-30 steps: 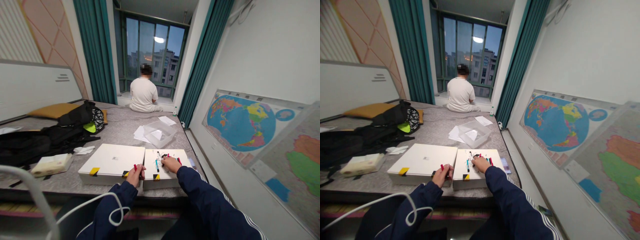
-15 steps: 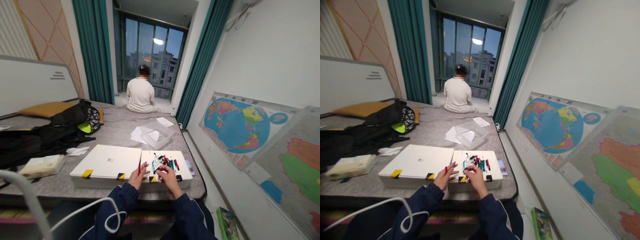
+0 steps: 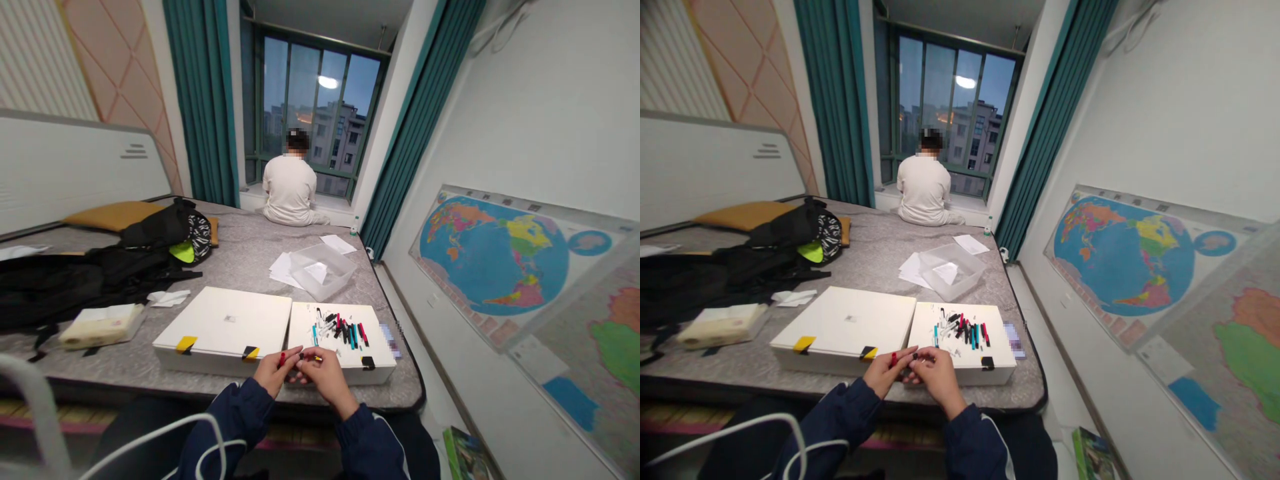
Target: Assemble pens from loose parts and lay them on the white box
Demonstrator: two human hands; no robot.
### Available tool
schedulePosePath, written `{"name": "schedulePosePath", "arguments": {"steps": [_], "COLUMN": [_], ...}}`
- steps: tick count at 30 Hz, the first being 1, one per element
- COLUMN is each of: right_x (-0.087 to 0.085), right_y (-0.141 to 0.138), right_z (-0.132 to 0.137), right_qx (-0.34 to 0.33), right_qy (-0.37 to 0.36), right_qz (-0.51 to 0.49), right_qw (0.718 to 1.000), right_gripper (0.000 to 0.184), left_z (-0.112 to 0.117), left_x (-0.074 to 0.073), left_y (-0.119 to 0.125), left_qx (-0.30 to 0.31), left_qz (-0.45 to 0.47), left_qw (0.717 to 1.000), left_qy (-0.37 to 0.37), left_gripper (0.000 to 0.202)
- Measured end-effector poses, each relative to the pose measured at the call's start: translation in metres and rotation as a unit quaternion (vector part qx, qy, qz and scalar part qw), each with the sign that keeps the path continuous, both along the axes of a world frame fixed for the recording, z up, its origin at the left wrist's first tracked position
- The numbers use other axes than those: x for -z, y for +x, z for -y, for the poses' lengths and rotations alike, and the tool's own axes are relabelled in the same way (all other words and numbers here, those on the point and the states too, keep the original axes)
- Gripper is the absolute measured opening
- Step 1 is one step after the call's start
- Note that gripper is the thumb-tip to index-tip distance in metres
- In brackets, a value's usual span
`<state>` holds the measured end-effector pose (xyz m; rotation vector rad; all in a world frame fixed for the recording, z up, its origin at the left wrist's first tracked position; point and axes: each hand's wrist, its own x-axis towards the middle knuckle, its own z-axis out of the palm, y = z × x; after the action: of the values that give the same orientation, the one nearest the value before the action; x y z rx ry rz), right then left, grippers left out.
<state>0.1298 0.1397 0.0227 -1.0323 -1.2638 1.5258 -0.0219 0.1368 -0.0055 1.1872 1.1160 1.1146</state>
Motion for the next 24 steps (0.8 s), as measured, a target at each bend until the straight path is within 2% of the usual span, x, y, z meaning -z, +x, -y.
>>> {"name": "schedulePosePath", "arguments": {"steps": [2, 5, 9, 11, 15, 20, 24], "right_x": [0.005, 0.011, 0.012, 0.012, 0.015, 0.018, 0.016], "right_y": [-0.009, -0.022, -0.033, -0.037, -0.045, -0.049, -0.042], "right_z": [-0.005, -0.017, -0.029, -0.027, -0.006, 0.026, 0.038], "right_qx": [0.004, 0.043, 0.141, 0.166, 0.169, 0.169, 0.171], "right_qy": [0.015, 0.018, -0.026, -0.043, -0.060, -0.094, -0.112], "right_qz": [0.009, -0.008, -0.080, -0.116, -0.137, -0.176, -0.189], "right_qw": [1.000, 0.999, 0.986, 0.978, 0.974, 0.965, 0.961], "right_gripper": [0.044, 0.047, 0.043, 0.040, 0.033, 0.028, 0.029], "left_z": [-0.007, -0.022, -0.038, -0.037, -0.015, 0.020, 0.031], "left_x": [0.008, 0.013, 0.009, 0.004, -0.001, -0.002, -0.005], "left_y": [-0.012, -0.030, -0.050, -0.053, -0.046, -0.036, -0.033], "left_qx": [0.004, -0.022, -0.048, -0.033, 0.003, -0.044, -0.034], "left_qz": [-0.017, -0.055, -0.149, -0.163, -0.124, -0.074, -0.093], "left_qw": [1.000, 0.997, 0.976, 0.971, 0.979, 0.990, 0.987], "left_qy": [-0.009, 0.048, 0.155, 0.171, 0.160, 0.114, 0.124], "left_gripper": [0.065, 0.052, 0.033, 0.029, 0.031, 0.026, 0.023]}}
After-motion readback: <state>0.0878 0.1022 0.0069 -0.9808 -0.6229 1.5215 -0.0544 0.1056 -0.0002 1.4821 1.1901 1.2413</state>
